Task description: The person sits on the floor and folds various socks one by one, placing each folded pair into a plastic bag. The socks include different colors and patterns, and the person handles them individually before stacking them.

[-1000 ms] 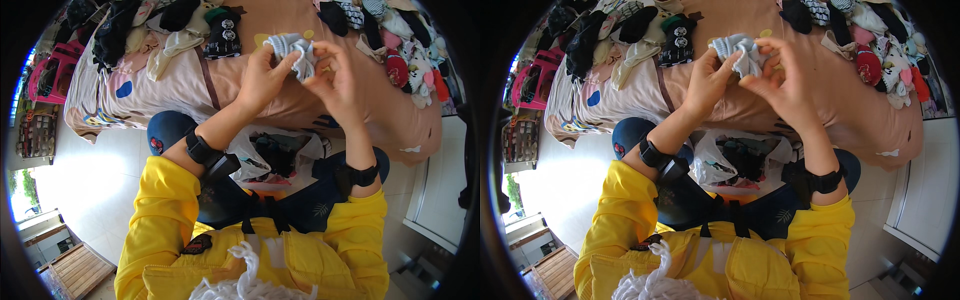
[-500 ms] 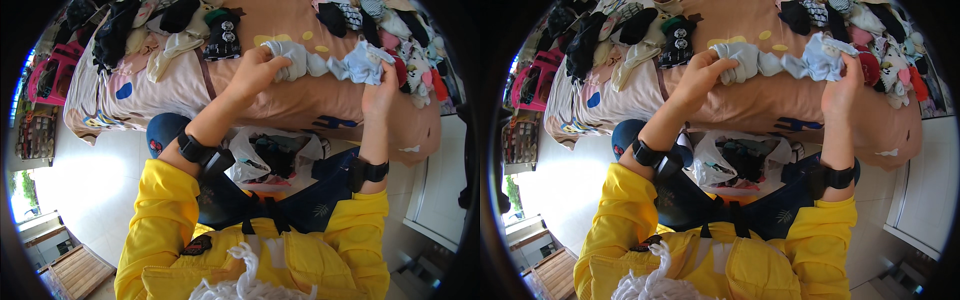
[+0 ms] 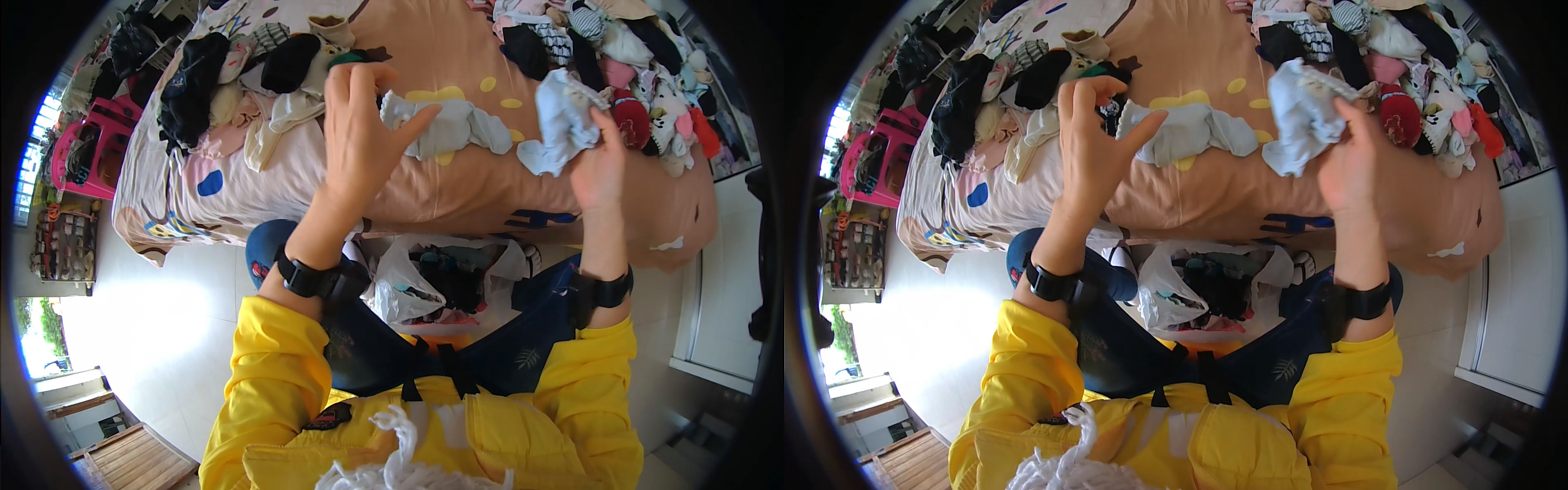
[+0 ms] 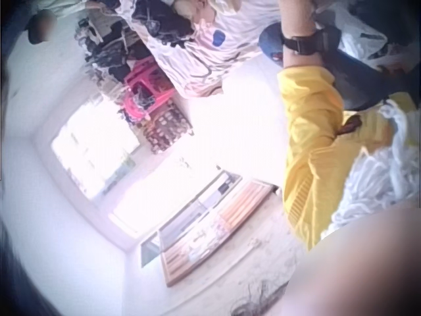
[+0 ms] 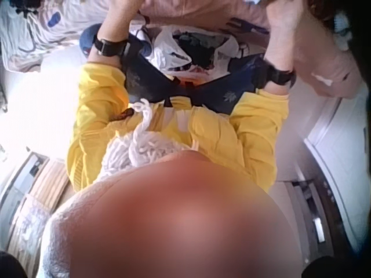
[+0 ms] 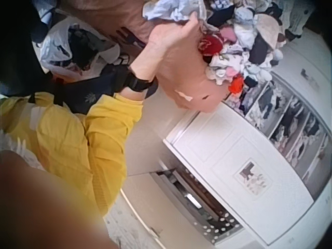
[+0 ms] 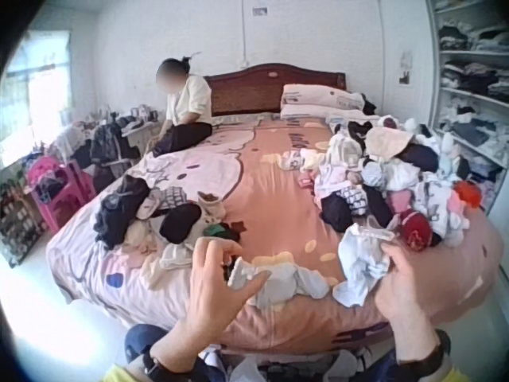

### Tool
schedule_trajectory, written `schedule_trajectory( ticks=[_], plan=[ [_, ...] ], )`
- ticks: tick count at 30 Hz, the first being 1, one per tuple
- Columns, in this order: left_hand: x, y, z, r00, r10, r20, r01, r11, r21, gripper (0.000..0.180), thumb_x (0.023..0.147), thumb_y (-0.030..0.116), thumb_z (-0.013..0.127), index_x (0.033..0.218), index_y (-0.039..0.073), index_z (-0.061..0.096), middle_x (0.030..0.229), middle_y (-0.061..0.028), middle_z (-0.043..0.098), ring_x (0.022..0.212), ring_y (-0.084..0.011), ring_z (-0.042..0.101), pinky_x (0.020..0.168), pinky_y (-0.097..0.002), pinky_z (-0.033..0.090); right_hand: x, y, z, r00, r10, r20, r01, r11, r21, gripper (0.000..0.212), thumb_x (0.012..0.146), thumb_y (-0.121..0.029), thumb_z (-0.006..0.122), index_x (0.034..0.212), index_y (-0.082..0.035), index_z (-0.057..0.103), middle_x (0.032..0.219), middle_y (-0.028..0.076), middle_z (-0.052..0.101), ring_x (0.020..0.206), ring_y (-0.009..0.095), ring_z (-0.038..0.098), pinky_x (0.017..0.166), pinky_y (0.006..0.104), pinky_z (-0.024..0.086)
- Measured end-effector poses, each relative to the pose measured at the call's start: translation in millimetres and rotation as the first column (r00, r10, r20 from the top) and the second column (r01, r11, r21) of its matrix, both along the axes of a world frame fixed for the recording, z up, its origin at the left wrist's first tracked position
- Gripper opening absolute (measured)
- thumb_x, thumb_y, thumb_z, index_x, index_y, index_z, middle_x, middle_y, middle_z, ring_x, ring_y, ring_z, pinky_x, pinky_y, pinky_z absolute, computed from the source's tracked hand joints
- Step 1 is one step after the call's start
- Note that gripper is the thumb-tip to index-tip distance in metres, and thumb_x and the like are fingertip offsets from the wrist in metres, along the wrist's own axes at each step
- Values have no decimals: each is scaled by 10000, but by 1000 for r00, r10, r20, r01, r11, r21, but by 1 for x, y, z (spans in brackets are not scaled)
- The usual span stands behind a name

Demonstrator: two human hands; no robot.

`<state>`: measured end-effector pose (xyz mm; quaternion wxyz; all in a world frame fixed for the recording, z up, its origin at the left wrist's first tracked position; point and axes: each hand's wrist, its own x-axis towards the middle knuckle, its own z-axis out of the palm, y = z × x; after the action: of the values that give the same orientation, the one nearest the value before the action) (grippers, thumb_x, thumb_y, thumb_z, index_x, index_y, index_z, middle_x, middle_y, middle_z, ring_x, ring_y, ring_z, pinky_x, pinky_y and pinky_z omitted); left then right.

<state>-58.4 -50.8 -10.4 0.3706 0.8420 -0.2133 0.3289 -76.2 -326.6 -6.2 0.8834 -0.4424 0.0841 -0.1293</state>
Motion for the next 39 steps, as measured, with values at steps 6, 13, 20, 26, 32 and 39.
schedule_trajectory(
  ticks=[6, 13, 20, 26, 32, 39],
  plan=[
    [-19, -28, -7, 600, -793, -103, 558, 508, -657, 506, 945, 200, 582, 1355, -18, 380, 1182, -199, 606, 1059, -253, 614, 872, -323, 517, -19, 31, -10, 631, 734, 253, -427, 600, -676, 384, 1020, -282, 457, 1239, 18, 553, 1272, 131, 575, 1193, 206, 533, 1066, 360, 354],
    [-10, -17, -11, 148, -961, -234, 19, 239, -971, 533, 853, -27, 577, 1359, -20, 410, 1287, -220, 572, 1120, -278, 614, 927, -368, 526, -12, 35, -17, 863, 504, 9, -229, 407, -884, 288, 869, -90, 673, 1125, 8, 586, 1169, 94, 571, 1068, 164, 568, 935, 300, 441],
    [-4, 17, 4, 207, -642, -738, 603, 678, -420, 337, 802, 8, 709, 1128, -17, 625, 1031, -81, 676, 950, -107, 620, 836, -238, 513, -16, 3, -4, 764, 590, -262, -369, 66, -927, 190, 738, -84, 780, 797, 2, 622, 684, 13, 572, 641, 105, 513, 607, 253, 412],
    [2, 54, 8, 287, -491, -822, 461, 823, -331, 215, 796, 37, 739, 1000, -16, 693, 890, -13, 671, 816, -58, 585, 762, -211, 488, -22, -18, 12, 742, 615, -266, -635, 521, -570, 163, 806, -73, 731, 747, -23, 587, 722, -42, 564, 678, 54, 494, 610, 209, 396],
    [8, 53, 7, 706, -454, -544, 513, 857, -49, 255, 705, 73, 803, 942, 29, 719, 1008, -36, 644, 874, -100, 582, 730, -228, 476, -23, 7, -2, 857, 507, -92, -100, -13, -995, 99, 775, -16, 717, 779, 12, 622, 981, 27, 609, 835, 119, 602, 702, 254, 474],
    [10, 40, -6, 923, -309, -229, 364, 895, 258, 211, 731, 71, 764, 936, 44, 727, 1127, -85, 623, 917, -156, 584, 741, -237, 465, -6, 23, -34, 845, 443, 298, 300, 67, -952, 73, 790, -7, 692, 833, 30, 646, 958, 49, 642, 844, 181, 630, 755, 294, 501]
  ],
)
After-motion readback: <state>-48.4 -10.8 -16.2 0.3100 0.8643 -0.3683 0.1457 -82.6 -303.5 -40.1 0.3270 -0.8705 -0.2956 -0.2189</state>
